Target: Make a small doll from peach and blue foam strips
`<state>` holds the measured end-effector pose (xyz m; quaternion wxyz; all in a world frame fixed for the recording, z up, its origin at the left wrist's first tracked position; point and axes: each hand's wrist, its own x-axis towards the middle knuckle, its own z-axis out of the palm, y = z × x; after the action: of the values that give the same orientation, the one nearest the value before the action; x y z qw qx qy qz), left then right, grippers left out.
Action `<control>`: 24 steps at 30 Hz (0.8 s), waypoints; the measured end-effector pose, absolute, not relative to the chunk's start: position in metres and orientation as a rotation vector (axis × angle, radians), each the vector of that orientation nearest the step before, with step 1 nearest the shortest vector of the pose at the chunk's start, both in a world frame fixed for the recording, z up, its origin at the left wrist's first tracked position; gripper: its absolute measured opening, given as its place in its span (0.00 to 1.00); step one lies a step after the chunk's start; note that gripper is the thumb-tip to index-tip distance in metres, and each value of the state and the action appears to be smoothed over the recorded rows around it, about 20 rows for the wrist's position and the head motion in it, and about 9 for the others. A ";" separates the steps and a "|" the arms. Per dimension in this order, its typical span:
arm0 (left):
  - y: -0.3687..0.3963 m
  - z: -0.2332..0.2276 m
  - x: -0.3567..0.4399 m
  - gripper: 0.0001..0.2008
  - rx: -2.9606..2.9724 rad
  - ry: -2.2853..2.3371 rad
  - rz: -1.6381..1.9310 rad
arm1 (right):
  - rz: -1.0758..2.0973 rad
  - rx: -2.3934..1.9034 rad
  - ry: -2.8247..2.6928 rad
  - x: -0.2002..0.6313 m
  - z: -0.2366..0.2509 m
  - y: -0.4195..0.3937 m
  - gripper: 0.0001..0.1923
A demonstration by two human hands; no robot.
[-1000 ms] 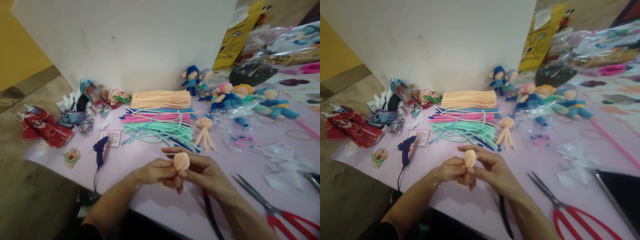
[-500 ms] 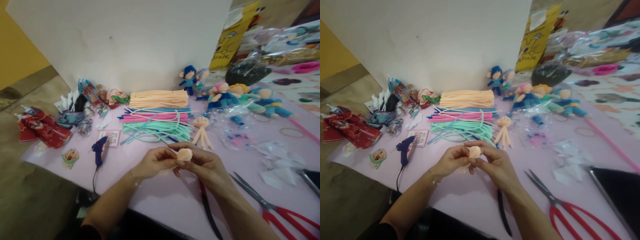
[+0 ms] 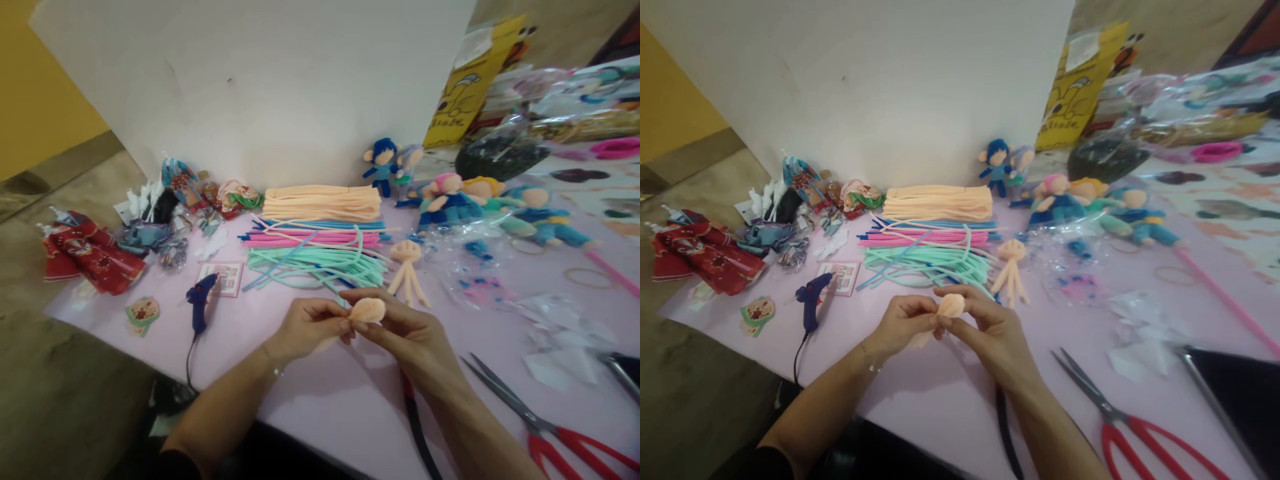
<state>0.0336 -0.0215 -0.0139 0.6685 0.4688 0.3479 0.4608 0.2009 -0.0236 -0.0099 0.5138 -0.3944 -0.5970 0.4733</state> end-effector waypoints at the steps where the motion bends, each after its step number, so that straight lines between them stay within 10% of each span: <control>1: -0.022 -0.013 0.034 0.28 1.089 0.801 1.055 | 1.132 -0.944 -1.432 0.201 -0.010 -0.024 0.19; 24: -0.002 -0.006 0.026 0.17 0.693 0.909 1.579 | 1.006 -0.898 -0.974 0.213 -0.032 -0.001 0.10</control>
<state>0.0264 -0.0015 -0.0064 0.5614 0.2942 0.3859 0.6704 0.2133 -0.0012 -0.0324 0.6736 -0.3989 -0.4328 0.4470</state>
